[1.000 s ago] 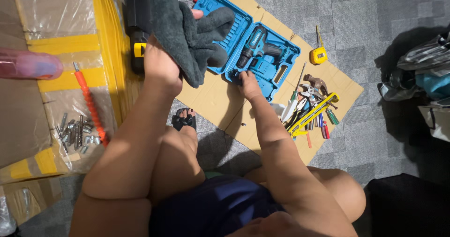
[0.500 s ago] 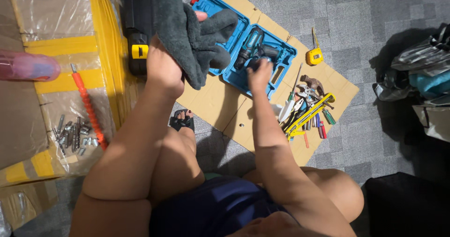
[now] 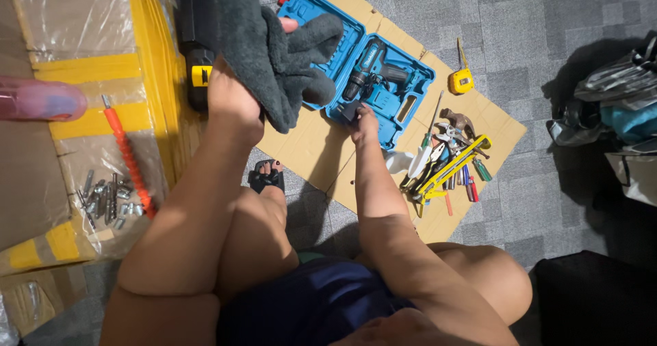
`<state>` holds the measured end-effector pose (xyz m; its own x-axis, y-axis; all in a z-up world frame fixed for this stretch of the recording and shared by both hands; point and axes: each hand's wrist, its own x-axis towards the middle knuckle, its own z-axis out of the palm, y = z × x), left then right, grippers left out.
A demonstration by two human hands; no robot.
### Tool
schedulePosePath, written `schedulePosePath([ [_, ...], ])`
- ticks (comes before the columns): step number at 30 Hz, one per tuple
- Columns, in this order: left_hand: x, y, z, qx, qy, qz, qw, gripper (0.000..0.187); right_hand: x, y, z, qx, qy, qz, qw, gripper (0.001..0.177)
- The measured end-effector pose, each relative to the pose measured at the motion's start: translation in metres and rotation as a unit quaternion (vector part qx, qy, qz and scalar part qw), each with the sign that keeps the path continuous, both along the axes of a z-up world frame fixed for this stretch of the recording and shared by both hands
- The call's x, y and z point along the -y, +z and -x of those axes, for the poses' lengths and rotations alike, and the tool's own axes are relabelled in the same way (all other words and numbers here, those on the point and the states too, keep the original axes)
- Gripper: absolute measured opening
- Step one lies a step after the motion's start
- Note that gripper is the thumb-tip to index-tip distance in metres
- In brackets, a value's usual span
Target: The person sprays a cleaning solution into a blue toolbox and wipes the interior and exterior with a dark cloth. They then pick up a cordless drill, wipe it with the cloth, and place it back into the toolbox.
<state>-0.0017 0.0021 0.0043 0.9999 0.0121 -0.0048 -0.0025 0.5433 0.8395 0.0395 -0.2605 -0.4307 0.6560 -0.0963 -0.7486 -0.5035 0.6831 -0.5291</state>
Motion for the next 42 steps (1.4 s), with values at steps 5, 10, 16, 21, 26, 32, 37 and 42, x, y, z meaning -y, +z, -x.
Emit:
schedulePosePath([
  [5,-0.002,0.001,0.002,0.008,-0.005,0.001,1.0,0.036,-0.015,-0.001,0.002,0.004,-0.072,0.094,0.993,0.026],
  [10,-0.005,0.001,0.004,0.039,-0.006,-0.054,0.998,0.038,-0.023,-0.006,0.007,-0.002,0.093,0.373,0.923,0.028],
  [16,-0.004,-0.001,0.003,0.043,-0.015,-0.015,0.999,0.039,0.004,0.006,-0.007,0.042,0.394,0.618,0.679,0.042],
  [21,-0.002,0.002,0.001,0.006,-0.008,0.036,0.999,0.041,0.008,0.026,0.001,0.094,0.476,0.658,0.575,0.031],
  [26,-0.001,0.002,0.004,-0.028,0.009,0.059,0.998,0.041,0.003,0.022,0.024,0.303,0.439,0.632,0.562,0.041],
  [32,-0.003,0.002,0.007,0.028,0.008,-0.005,1.0,0.034,0.001,0.005,0.017,0.214,0.51,0.654,0.516,0.029],
  [37,-0.001,0.005,0.005,0.033,0.009,-0.02,0.999,0.033,-0.003,0.011,0.006,0.231,0.517,0.642,0.517,0.044],
  [42,-0.001,0.01,0.005,-0.022,0.025,0.014,0.999,0.034,0.002,0.019,-0.002,0.219,0.562,0.6,0.525,0.052],
])
